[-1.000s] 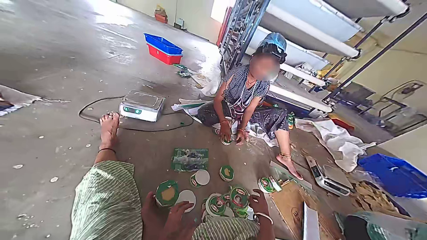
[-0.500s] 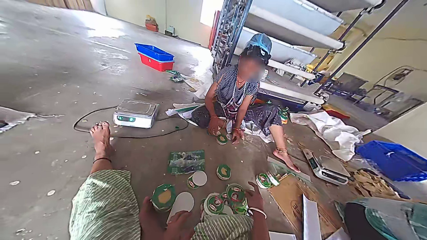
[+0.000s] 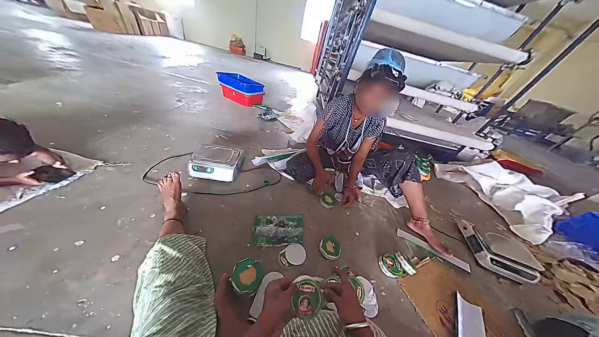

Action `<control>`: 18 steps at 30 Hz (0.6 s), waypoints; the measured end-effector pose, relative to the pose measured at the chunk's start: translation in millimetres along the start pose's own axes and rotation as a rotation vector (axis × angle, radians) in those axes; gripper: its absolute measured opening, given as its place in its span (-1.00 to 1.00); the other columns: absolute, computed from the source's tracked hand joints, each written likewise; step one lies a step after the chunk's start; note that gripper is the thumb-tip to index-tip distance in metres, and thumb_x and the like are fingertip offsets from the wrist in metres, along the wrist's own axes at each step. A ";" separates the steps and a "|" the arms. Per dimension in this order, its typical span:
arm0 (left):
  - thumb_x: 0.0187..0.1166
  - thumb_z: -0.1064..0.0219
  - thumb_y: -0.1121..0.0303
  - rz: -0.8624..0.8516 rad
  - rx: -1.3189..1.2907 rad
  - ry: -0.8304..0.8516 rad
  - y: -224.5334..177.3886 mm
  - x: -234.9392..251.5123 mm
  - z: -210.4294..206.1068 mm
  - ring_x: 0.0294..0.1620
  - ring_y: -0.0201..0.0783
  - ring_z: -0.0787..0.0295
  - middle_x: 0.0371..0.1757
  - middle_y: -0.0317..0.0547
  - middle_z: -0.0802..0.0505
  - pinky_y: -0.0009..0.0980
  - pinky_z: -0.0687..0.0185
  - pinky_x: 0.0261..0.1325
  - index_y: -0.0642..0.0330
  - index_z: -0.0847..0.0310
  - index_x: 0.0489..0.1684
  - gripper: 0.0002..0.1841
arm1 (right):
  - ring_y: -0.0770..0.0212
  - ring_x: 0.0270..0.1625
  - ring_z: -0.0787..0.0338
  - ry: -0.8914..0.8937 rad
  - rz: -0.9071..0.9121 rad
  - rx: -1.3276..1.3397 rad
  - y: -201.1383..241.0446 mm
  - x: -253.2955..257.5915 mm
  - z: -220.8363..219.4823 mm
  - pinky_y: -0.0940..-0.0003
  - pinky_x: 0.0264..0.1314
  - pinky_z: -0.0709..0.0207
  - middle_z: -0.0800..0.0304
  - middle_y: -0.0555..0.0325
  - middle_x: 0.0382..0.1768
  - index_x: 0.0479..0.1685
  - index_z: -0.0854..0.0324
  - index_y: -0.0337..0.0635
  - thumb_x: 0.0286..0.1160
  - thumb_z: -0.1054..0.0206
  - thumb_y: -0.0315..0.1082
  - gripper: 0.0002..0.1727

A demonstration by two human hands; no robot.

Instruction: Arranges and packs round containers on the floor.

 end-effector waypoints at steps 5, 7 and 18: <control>0.51 -0.50 0.45 0.129 -0.232 -0.149 20.3 -1.9 20.2 -0.16 -0.21 -0.82 -0.16 0.04 -0.86 -0.23 -0.77 0.01 0.44 -0.73 -0.03 -0.77 | -0.04 0.11 -0.89 0.114 -0.014 -0.021 6.2 4.5 -13.1 0.06 0.22 -0.71 -0.80 -0.29 0.20 0.78 -0.02 -0.39 0.55 -0.34 -0.51 -0.19; 0.54 -0.47 0.44 0.167 -0.298 -0.174 18.9 -7.0 21.5 -0.12 -0.17 -0.80 -0.10 0.08 -0.83 -0.21 -0.78 0.03 0.45 -0.68 0.02 -0.75 | -0.09 0.11 -0.87 0.221 -0.078 -0.043 8.4 5.2 -26.9 0.02 0.22 -0.71 -0.78 -0.33 0.19 0.79 -0.07 -0.34 0.42 -0.45 -0.55 -0.12; 0.39 -0.52 0.31 -1.027 0.337 -0.411 32.4 -41.1 67.5 0.10 -0.55 -0.77 -0.13 -0.34 -0.89 -0.45 -0.58 0.46 -0.02 -0.82 -0.46 -0.93 | -0.08 0.29 -0.75 0.115 -0.125 0.005 16.6 -8.6 -61.9 0.00 0.33 -0.63 -0.64 -0.35 0.37 0.79 0.01 -0.39 0.68 -0.26 -0.28 -0.22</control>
Point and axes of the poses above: each hand's wrist, its own x-axis towards the middle knuckle, its own z-axis out of the back of the hand, y = z × x, the point moved 3 cm from there along x, towards the middle knuckle
